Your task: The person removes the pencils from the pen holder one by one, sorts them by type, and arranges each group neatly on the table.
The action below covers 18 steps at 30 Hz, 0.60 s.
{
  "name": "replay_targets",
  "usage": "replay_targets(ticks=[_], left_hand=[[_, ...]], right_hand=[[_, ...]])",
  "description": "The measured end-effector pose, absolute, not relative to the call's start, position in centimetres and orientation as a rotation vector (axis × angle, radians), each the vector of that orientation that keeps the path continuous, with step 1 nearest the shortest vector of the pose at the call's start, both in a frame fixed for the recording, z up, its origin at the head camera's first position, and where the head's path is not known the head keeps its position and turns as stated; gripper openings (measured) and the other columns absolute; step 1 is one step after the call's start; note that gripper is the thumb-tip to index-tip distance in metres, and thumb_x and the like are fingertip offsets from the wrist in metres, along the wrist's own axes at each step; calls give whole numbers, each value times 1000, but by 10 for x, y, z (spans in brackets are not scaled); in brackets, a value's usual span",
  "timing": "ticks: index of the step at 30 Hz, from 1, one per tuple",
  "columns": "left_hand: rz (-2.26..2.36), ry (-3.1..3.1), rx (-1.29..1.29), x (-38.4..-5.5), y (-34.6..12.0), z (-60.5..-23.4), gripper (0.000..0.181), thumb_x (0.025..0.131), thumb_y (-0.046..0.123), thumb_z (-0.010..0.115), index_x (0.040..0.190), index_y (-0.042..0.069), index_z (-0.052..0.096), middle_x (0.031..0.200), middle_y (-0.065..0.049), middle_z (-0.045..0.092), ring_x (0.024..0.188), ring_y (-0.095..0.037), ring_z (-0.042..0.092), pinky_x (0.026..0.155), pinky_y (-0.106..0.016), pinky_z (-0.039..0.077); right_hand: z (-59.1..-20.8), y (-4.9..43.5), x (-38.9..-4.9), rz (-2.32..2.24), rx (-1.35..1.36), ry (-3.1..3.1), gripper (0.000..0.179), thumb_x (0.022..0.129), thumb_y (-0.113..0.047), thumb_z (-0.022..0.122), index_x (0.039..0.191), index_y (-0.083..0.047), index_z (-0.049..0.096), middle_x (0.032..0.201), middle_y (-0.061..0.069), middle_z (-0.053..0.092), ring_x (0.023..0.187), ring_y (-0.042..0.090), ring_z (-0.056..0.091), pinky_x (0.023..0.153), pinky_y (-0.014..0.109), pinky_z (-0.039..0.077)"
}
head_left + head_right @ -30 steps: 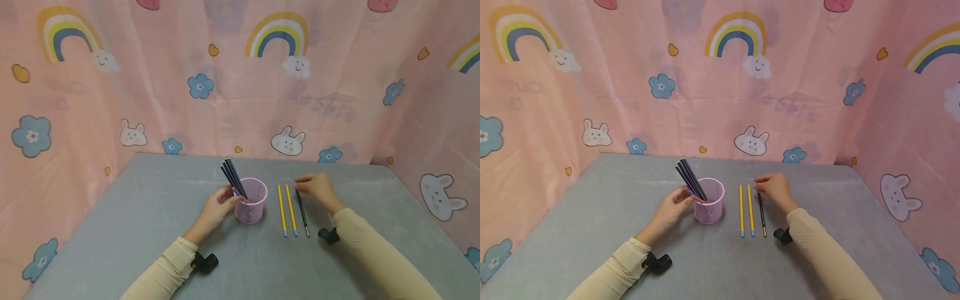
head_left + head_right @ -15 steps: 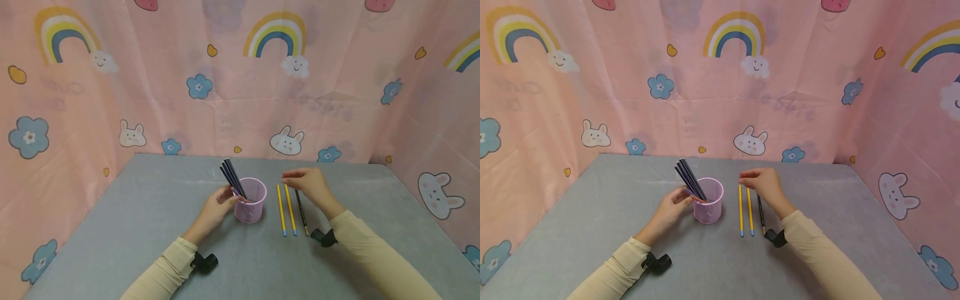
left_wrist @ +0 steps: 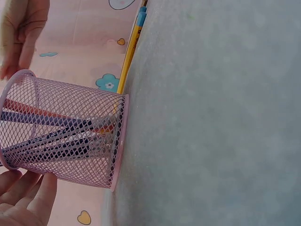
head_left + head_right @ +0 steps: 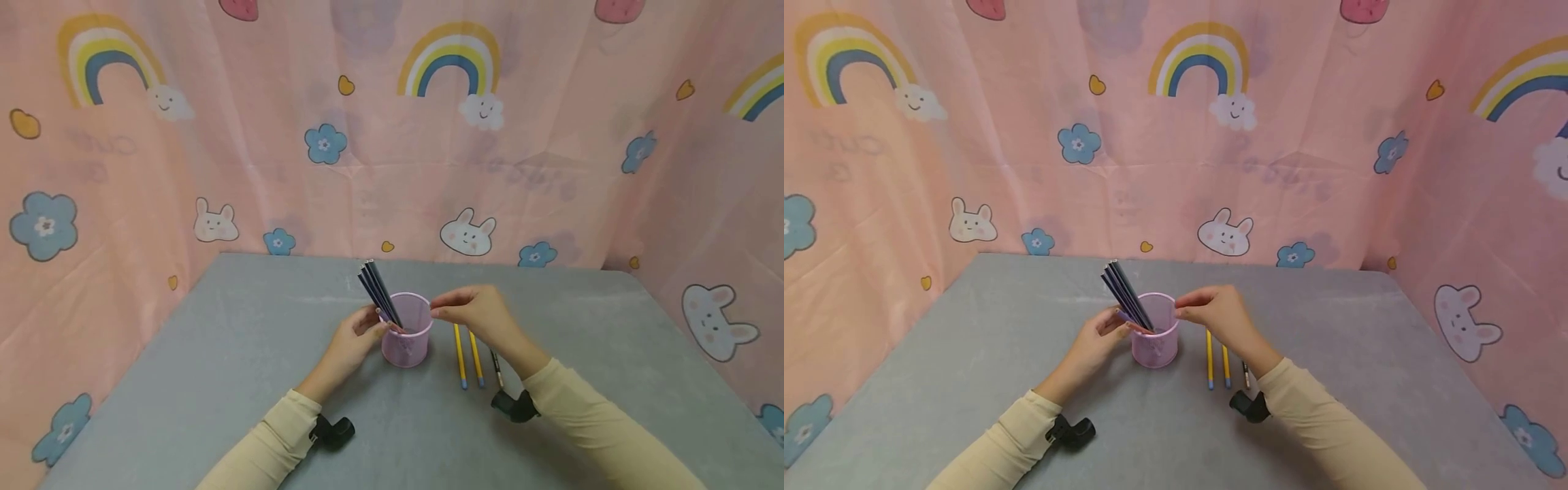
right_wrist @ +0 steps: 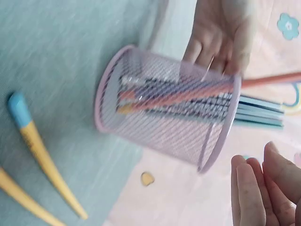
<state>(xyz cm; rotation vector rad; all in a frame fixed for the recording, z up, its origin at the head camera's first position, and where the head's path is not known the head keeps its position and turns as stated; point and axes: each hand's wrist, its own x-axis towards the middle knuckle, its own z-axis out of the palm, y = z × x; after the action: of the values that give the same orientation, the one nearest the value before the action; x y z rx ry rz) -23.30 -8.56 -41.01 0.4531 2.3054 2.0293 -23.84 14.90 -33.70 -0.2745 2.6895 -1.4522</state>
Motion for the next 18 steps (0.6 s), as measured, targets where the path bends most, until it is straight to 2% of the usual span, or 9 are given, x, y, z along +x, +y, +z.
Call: replay_targets(ticks=[4,8,18], left_hand=[[2028,2336,443,-233,-86,-415,47,92,18,59,135,3,46,131,-16,54,124,-25,50,101,-40,42],[2046,2351,454,-234,-86,-418,47,91,18,59,134,2,46,129,-18,55,122,-27,51,99,-39,44],[2027,2355,443,-232,-86,-416,48,91,21,59,134,4,47,130,-16,54,123,-26,50,100,-41,43]], right_hand=[[-338,138,-231,-1506,-351,2631,28,78,-29,74,99,-10,73,97,1,71,91,16,65,83,34,54],[-339,131,-228,-1595,-397,2552,29,78,-24,75,101,-6,72,97,4,71,89,16,66,82,32,54],[-347,121,-223,-1630,-441,2514,24,78,-17,75,100,-6,72,97,5,70,92,19,64,81,33,54]])
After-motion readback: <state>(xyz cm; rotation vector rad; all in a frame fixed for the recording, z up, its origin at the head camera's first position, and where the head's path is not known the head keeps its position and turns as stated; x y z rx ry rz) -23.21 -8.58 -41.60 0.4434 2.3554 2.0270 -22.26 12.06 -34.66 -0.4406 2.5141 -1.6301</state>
